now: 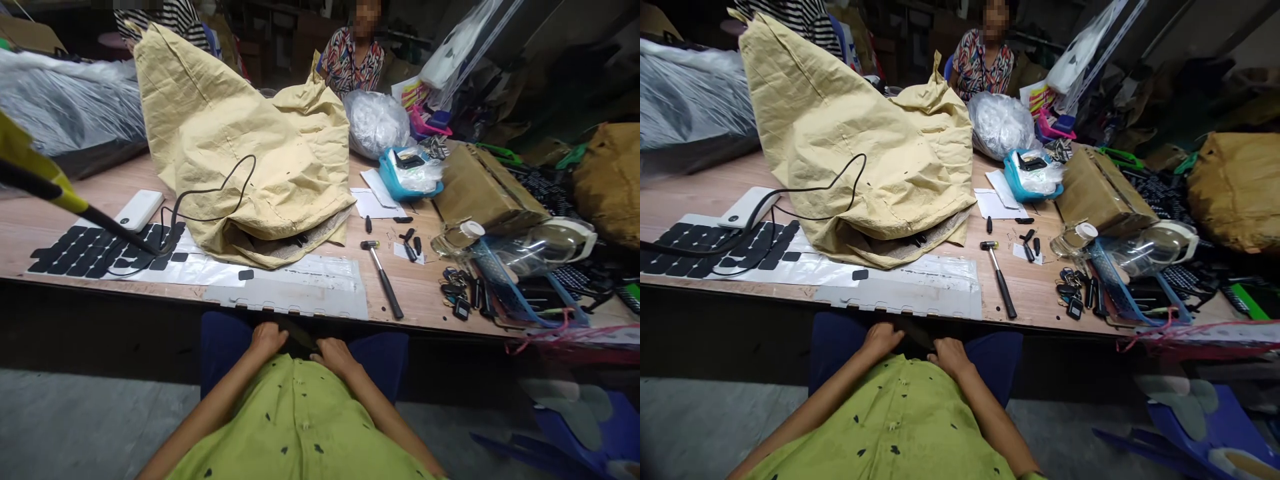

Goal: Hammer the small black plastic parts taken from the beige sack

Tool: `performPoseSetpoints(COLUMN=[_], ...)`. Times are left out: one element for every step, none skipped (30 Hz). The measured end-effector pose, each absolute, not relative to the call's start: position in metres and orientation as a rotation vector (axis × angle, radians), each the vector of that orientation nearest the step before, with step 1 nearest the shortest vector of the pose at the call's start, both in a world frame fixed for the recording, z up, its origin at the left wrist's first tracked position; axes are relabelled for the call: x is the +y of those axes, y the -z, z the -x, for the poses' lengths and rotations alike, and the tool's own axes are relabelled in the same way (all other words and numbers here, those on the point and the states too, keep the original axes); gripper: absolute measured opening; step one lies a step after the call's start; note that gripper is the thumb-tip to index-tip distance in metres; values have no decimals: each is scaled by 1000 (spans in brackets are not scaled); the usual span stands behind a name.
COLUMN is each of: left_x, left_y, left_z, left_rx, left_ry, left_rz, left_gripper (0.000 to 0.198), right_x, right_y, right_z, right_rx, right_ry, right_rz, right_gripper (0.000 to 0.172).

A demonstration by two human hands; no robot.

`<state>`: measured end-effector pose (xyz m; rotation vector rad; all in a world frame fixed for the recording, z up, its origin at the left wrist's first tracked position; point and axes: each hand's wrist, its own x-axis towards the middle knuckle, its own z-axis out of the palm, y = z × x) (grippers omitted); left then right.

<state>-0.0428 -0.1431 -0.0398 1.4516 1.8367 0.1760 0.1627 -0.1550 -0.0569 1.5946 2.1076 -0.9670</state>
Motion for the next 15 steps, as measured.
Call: performPoseSetpoints(left_x=[-153, -159, -162, -160, -153, -140, -124, -104, -83, -61, -41, -21, -5, 9, 21], left_y=[28, 14, -1, -17, -32, -46, -57, -64, -69, -72, -72, -70, -68, -65, -62], left_z=[44, 46, 47, 47, 47, 46, 45, 44, 43, 42, 42, 42, 43, 45, 48], left_rx=[1744, 1603, 1424, 1278, 1178, 1142, 1173, 1271, 1402, 1534, 1659, 1778, 1872, 1942, 1987], left_ry=[-119, -76, -73, -124, -207, -308, -401, -481, -521, -519, -482, -404, -334, -267, -223], left_rz=[-1492, -1531, -1553, -1541, -1528, -1536, -1558, -1590, -1634, -1684, -1727, -1749, -1759, -1752, -1735], left_gripper=[19, 20, 22, 27, 32, 35, 37, 37, 36, 34, 32, 29, 27, 25, 24], right_x=[-159, -162, -162, -161, -156, -148, -138, -126, -112, -98, -85, -75, -66, -61, -58], right_y=[45, 33, 21, 9, -3, -12, -20, -25, -27, -27, -24, -19, -13, -6, 2], right_z=[-167, -173, -180, -188, -197, -205, -214, -223, -230, -237, -243, -247, -250, -252, -252], right_rx=[2145, 2221, 2260, 2269, 2269, 2293, 2355, 2450, 2547, 2620, 2667, 2682, 2675, 2668, 2647], right_ry=[1008, 1174, 1388, 1606, 1781, 1880, 1890, 1792, 1587, 1288, 931, 604, 364, 213, 89], right_rz=[-1579, -1546, -1518, -1488, -1511, -1586, -1727, -1942, -2198, -2451, -2632, -2717, -2733, -2723, -2731], right_gripper=[36, 41, 40, 40, 40, 41, 41, 39, 38, 36, 34, 31, 30, 30, 31])
